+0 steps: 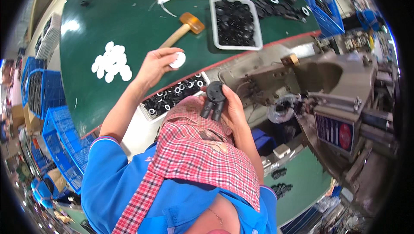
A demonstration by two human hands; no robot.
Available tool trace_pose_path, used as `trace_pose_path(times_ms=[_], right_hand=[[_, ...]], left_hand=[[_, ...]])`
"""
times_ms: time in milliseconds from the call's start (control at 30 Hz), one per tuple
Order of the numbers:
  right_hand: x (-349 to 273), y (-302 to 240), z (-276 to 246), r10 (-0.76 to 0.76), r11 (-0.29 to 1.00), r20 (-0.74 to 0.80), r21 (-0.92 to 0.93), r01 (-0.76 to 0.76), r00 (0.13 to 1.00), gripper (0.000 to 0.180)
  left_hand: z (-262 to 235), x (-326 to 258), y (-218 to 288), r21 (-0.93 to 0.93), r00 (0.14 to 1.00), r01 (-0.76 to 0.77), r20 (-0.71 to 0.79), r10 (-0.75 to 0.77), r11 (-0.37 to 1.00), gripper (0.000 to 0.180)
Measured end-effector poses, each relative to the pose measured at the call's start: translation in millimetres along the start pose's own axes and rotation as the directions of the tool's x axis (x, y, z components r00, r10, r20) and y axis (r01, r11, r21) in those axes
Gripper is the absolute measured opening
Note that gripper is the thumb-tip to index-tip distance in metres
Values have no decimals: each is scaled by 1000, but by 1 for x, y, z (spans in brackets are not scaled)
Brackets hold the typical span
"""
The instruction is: The person assembles small black plastic components with white circular inserts at a workbench. They repeatedly pick up black parts, place white inserts into them, use a rubber mallet to tap the inserts into place, and then place the assembled units into a white tray. The person also handles a large white bag, pouring additional black parts onto the table.
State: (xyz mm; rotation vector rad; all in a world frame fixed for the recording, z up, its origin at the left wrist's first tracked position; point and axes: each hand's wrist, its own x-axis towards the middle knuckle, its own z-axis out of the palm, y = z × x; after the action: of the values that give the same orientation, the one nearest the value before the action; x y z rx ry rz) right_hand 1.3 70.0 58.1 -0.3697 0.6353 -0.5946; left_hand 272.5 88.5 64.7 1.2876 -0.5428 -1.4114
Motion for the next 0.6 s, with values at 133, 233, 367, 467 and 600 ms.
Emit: trace_pose_path(times_ms=[133, 233, 367, 467, 600], right_hand=[[-7, -3, 2, -44, 998, 73, 58, 40, 996, 47], [-14, -4, -1, -79, 996, 52, 55, 76, 996, 54], [-28, -12, 1, -58, 996, -28, 59, 60, 998, 59], [-33, -13, -3, -44, 996, -26, 71, 46, 999, 61], [-33, -9, -16, -36, 994, -4, 101, 36, 999, 64]], left_hand=[[77, -9, -16, 10, 972, 48, 232, -49, 999, 18], [103, -4, -34, 170, 964, -55, 266, 8, 984, 18], [119, -5, -32, 266, 956, -109, 290, 29, 958, 22], [128, -11, -29, 315, 964, -25, 258, -60, 949, 20], [129, -14, -34, 313, 945, -106, 328, -2, 944, 18]])
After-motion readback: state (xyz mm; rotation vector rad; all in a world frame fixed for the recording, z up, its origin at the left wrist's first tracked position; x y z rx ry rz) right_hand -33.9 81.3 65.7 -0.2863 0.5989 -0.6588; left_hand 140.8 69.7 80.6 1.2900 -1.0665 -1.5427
